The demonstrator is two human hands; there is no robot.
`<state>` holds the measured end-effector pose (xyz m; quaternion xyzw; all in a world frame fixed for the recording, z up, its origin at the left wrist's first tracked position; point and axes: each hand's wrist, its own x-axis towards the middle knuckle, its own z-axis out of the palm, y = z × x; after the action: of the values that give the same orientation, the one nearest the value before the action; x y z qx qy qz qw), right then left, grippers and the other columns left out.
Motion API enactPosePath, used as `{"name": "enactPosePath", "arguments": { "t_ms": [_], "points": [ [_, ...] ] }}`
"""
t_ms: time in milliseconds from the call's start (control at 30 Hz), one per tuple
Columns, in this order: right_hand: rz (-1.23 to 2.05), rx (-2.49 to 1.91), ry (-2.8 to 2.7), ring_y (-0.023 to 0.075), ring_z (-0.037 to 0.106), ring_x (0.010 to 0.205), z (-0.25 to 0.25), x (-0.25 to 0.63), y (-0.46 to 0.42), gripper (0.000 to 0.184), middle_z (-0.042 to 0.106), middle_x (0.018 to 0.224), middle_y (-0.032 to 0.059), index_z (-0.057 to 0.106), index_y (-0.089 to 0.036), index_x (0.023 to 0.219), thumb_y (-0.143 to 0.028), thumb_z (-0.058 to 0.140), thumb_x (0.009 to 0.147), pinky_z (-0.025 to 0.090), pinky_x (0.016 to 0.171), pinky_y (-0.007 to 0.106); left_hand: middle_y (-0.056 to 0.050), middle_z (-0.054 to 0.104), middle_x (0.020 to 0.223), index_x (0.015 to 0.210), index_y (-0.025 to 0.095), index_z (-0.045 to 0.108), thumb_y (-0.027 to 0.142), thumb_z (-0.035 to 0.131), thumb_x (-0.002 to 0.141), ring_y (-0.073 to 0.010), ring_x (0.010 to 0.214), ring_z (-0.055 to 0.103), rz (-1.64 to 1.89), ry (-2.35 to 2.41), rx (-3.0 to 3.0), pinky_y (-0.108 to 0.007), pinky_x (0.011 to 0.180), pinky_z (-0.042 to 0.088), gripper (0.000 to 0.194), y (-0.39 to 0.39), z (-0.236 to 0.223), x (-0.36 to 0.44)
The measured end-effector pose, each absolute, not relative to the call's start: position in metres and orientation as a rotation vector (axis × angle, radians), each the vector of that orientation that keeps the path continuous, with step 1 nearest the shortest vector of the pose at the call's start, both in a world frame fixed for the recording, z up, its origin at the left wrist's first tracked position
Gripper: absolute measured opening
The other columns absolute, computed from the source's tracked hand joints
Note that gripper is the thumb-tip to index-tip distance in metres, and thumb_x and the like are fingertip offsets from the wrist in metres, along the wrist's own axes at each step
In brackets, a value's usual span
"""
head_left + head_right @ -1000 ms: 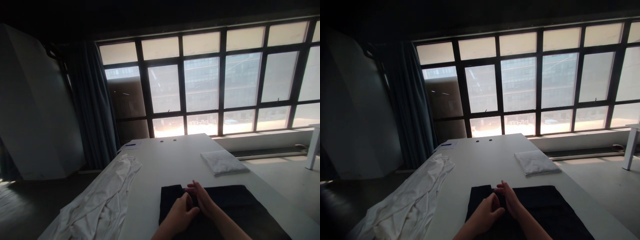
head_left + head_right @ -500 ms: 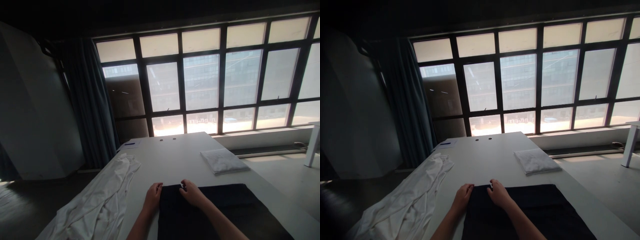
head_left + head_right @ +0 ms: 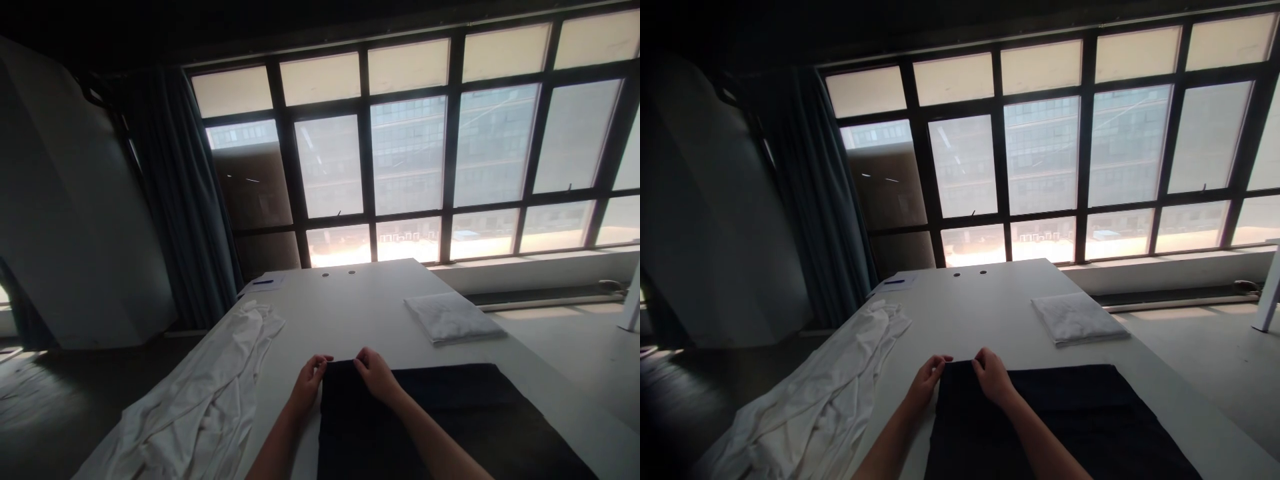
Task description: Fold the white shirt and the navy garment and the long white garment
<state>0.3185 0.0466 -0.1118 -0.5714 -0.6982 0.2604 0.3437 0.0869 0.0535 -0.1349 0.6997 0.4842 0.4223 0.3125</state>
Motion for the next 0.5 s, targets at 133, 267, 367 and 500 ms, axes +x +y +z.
{"name": "enactPosePath", "arguments": {
  "t_ms": [133, 267, 367, 500],
  "points": [
    [0.729, -1.466, -1.828, 0.0187, 0.067, 0.083, -0.105, 0.323, 0.045, 0.017, 0.075, 0.088, 0.0054, 0.071, -0.017, 0.097, -0.024, 0.057, 0.090, 0.046, 0.075, 0.027, -0.005, 0.069, 0.090, 0.093, 0.020, 0.061, 0.072, 0.041, 0.093, -0.0202, 0.084, 0.063, 1.119, 1.262, 1.798, -0.030, 0.078, 0.051, 0.056, 0.053, -0.137, 0.095],
    [0.734, -1.475, -1.862, 0.0184, 0.069, 0.084, -0.097, 0.335, 0.046, 0.018, 0.076, 0.089, 0.0052, 0.074, -0.017, 0.093, -0.026, 0.058, 0.090, 0.047, 0.075, 0.026, -0.004, 0.068, 0.086, 0.090, 0.020, 0.062, 0.067, 0.042, 0.095, -0.0199, 0.081, 0.061, 1.088, 1.330, 1.844, -0.029, 0.076, 0.048, 0.051, 0.054, -0.140, 0.101],
    [0.680, -1.554, -1.892, 0.0192, 0.069, 0.086, -0.099, 0.343, 0.047, 0.016, 0.075, 0.090, 0.0058, 0.074, -0.018, 0.092, -0.025, 0.060, 0.090, 0.046, 0.075, 0.026, -0.006, 0.069, 0.087, 0.088, 0.019, 0.066, 0.057, 0.047, 0.094, -0.0223, 0.085, 0.062, 1.038, 1.401, 1.919, -0.031, 0.079, 0.047, 0.043, 0.055, -0.140, 0.104],
    [0.541, -1.708, -1.939, 0.0238, 0.067, 0.092, -0.110, 0.339, 0.040, 0.014, 0.073, 0.093, 0.0092, 0.072, -0.017, 0.092, -0.021, 0.059, 0.090, 0.047, 0.081, 0.032, -0.009, 0.072, 0.094, 0.090, 0.020, 0.069, 0.048, 0.047, 0.093, -0.0255, 0.092, 0.064, 0.983, 1.494, 2.003, -0.035, 0.086, 0.046, 0.036, 0.056, -0.142, 0.108]
  ]
}}
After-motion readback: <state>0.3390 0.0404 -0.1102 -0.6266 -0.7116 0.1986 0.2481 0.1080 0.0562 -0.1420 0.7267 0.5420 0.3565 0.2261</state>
